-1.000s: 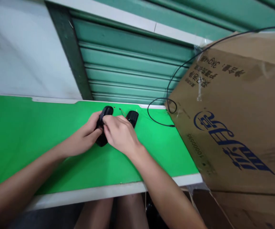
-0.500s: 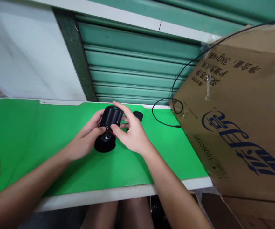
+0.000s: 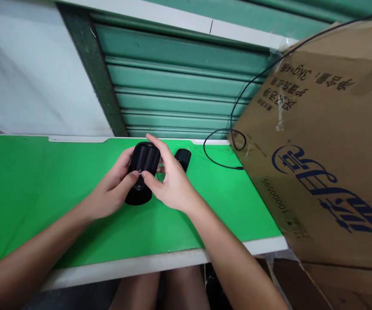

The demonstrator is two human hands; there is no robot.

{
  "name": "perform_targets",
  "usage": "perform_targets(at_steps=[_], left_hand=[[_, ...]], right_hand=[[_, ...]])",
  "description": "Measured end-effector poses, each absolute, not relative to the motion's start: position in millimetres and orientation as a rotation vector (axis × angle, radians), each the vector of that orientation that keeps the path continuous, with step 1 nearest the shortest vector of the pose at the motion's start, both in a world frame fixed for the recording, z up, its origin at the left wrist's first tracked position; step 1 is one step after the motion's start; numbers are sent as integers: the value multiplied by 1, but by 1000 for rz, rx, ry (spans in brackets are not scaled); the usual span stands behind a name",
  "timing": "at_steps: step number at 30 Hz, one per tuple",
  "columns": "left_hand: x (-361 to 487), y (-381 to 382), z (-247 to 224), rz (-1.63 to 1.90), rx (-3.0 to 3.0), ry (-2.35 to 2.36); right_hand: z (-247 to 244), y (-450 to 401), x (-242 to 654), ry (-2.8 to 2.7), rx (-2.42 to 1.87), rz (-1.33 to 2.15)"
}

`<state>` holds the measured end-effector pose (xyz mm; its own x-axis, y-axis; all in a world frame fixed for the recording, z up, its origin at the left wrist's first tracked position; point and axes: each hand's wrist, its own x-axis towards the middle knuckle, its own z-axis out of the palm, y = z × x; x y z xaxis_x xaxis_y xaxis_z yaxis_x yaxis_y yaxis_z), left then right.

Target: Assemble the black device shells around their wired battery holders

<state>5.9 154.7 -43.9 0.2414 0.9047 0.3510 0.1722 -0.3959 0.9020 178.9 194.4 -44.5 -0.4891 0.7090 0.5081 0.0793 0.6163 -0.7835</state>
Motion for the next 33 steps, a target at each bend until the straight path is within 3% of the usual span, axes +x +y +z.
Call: perform_targets(at_steps=[25,33], left_hand=[[8,156,-54,1249,2068,1120],[5,160,-51,1218,1781,1112]], right_hand=[[-57,189,165,-1782,-607,926],[-50,192,167,-1710,-592,1120]])
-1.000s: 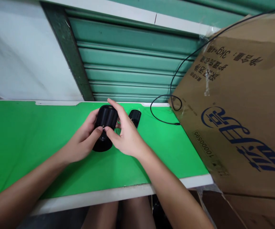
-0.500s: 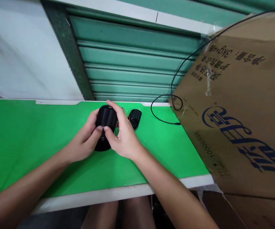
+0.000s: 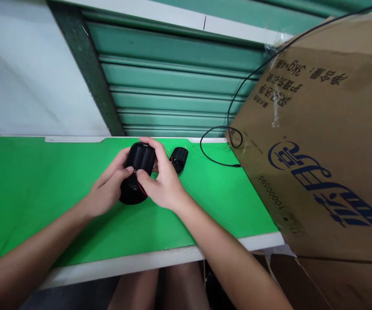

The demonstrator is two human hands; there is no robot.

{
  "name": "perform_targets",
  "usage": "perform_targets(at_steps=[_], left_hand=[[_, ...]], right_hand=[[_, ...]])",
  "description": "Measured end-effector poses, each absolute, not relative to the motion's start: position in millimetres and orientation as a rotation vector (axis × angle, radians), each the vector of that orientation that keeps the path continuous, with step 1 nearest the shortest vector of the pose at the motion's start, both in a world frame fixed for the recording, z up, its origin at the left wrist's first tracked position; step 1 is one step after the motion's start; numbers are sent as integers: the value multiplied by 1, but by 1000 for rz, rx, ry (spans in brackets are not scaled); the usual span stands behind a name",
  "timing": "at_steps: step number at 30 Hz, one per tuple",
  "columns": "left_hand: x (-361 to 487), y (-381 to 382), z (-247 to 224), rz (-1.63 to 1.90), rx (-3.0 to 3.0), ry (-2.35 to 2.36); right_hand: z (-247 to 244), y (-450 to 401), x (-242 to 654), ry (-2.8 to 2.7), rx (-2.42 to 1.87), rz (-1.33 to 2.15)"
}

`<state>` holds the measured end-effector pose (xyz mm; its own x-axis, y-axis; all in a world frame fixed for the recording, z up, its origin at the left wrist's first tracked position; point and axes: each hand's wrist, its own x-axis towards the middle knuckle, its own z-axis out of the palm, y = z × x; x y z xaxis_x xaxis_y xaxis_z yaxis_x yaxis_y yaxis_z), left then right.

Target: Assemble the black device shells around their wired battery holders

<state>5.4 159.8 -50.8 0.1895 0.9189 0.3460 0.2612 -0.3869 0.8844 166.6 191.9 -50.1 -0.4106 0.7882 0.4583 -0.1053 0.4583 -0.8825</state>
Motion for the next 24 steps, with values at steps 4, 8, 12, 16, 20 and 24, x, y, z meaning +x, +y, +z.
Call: perform_targets(at_steps=[4,8,12,16,20,24], left_hand=[[5,160,-50,1212,1794,1062],[6,160,-51,1193,1841,990],[6,161,-50,1158,1880,984],[4,162,-48,1107,1865,1014],[-3,167,-45,1115,1865,1160],[-19,178,-45,1252,1798,1295]], right_hand=[[-50,199,170,-1633,-555,1194],[-50,205,172,-1602,-571,1223],[-50,207,173,-1599,-599,1258],[-51,206,175,-1579,-627,1308],[-49,208,177,-1506,-639,1414],[-33,213,185,-1446,-648,1530]])
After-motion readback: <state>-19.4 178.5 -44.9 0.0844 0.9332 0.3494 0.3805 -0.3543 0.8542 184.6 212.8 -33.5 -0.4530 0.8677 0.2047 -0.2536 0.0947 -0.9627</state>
